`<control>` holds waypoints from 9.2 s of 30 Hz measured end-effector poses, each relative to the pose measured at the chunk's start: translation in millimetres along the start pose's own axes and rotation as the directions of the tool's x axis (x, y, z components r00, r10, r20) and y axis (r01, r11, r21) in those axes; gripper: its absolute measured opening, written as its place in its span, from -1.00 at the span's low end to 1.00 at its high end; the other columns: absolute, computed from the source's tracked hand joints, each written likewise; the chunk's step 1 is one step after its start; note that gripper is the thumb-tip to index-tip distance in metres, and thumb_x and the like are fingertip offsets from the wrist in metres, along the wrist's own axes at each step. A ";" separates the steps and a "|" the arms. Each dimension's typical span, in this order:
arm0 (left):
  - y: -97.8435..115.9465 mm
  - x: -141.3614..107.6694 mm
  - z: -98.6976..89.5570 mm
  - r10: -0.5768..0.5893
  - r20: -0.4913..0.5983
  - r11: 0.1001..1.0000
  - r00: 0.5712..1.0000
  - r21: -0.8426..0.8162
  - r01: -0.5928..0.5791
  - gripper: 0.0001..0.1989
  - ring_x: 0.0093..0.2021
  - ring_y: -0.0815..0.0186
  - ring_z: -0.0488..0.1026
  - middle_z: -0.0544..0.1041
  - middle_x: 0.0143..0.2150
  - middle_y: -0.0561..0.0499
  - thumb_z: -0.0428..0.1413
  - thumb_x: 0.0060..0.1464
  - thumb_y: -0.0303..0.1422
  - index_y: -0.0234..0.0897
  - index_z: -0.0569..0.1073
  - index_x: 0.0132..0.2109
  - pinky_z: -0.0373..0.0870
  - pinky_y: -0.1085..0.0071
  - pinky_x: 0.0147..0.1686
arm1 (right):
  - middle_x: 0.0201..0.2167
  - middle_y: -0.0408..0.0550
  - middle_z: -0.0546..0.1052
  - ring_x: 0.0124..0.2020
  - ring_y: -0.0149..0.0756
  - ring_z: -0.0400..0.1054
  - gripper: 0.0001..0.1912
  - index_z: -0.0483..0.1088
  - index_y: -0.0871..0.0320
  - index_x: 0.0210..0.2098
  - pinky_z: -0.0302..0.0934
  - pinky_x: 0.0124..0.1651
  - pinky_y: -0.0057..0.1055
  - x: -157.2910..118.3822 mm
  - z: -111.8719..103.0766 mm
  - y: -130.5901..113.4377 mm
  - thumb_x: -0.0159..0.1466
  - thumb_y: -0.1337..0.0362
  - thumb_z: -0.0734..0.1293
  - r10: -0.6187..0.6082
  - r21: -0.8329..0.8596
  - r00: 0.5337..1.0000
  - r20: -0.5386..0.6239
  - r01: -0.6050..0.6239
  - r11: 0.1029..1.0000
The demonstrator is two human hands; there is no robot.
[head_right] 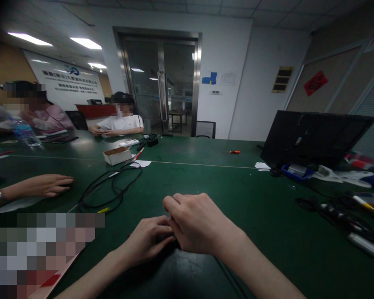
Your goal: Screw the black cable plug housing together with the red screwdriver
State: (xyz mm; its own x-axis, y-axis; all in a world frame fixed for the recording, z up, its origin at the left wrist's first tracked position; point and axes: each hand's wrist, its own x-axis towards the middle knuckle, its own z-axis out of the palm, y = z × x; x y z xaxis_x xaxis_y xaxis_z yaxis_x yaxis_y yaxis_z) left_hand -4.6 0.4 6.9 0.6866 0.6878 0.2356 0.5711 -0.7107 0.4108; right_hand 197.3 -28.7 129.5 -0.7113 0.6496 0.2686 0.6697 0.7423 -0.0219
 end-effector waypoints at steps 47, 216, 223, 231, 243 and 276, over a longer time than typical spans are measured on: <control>0.3 0.2 0.1 0.013 -0.003 1.000 1.000 -0.009 -0.013 -0.79 -0.17 0.21 0.53 0.57 -0.12 0.00 0.07 0.27 -0.34 -0.10 0.60 -0.07 0.39 0.40 -0.19 | -0.41 -0.17 0.47 -0.47 -0.44 0.28 -0.92 0.30 0.14 -0.15 0.02 -0.40 -0.49 9.6 12.9 -1.7 0.38 0.35 0.19 0.174 0.434 0.985 -0.019 -0.149 0.889; -0.1 -0.2 0.2 0.025 -0.014 1.000 1.000 -0.001 -0.025 -0.81 -0.25 0.26 0.52 0.58 -0.18 0.01 0.06 0.27 -0.35 -0.16 0.59 -0.16 0.35 0.43 -0.26 | -0.48 -0.15 0.43 -0.48 -0.38 0.21 -0.81 0.29 0.14 -0.33 -0.14 -0.44 -0.42 8.8 15.7 4.6 0.29 0.17 0.35 0.112 0.035 0.985 -0.129 -0.108 0.993; 3.0 0.7 -3.9 -0.019 0.031 1.000 0.999 -0.013 0.019 -0.76 -0.17 0.22 0.51 0.56 -0.12 -0.02 0.03 0.31 -0.30 -0.12 0.60 -0.07 0.39 0.41 -0.18 | -0.36 -0.10 0.47 -0.37 -0.32 0.29 -0.84 0.31 0.15 -0.22 0.01 -0.37 -0.42 10.5 13.5 6.1 0.22 0.35 0.35 0.051 0.114 0.990 -0.133 -0.036 0.993; 2.7 1.3 -2.3 -0.010 0.023 1.000 1.000 -0.018 0.011 -0.78 -0.16 0.20 0.51 0.55 -0.12 -0.02 0.04 0.29 -0.33 -0.12 0.59 -0.09 0.38 0.42 -0.17 | -0.33 -0.11 0.45 -0.35 -0.37 0.28 -0.80 0.31 0.17 -0.26 0.09 -0.34 -0.45 6.2 10.7 8.8 0.13 0.51 0.31 0.017 0.375 0.996 -0.093 0.019 0.927; 4.2 1.5 -5.1 -0.019 0.045 1.000 0.999 -0.008 0.019 -0.78 -0.15 0.21 0.51 0.54 -0.09 -0.02 0.04 0.29 -0.33 -0.13 0.58 -0.07 0.39 0.40 -0.14 | -0.42 -0.16 0.42 -0.46 -0.41 0.25 -0.96 0.26 0.15 -0.23 0.04 -0.37 -0.46 14.6 16.5 6.1 0.38 0.32 0.20 0.176 0.417 0.977 -0.121 -0.111 0.902; 3.1 0.7 -1.9 -0.057 0.032 0.998 0.998 0.027 0.056 -0.76 -0.17 0.20 0.50 0.54 -0.12 -0.03 0.02 0.32 -0.29 -0.14 0.57 -0.03 0.37 0.40 -0.19 | -0.22 -0.10 0.44 -0.30 -0.31 0.35 -0.73 0.27 0.12 -0.07 0.20 -0.28 -0.37 14.8 21.4 17.8 0.27 0.30 0.36 0.167 0.255 0.975 -0.148 -0.125 0.959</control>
State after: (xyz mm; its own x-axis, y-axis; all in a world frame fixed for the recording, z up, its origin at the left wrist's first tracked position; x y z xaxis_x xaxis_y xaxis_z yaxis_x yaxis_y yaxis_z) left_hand -3.2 -1.0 10.0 0.6670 0.7220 0.1840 0.6206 -0.6750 0.3990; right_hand 194.1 -2.4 112.5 -0.5501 0.7327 0.4007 0.6766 0.6723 -0.3004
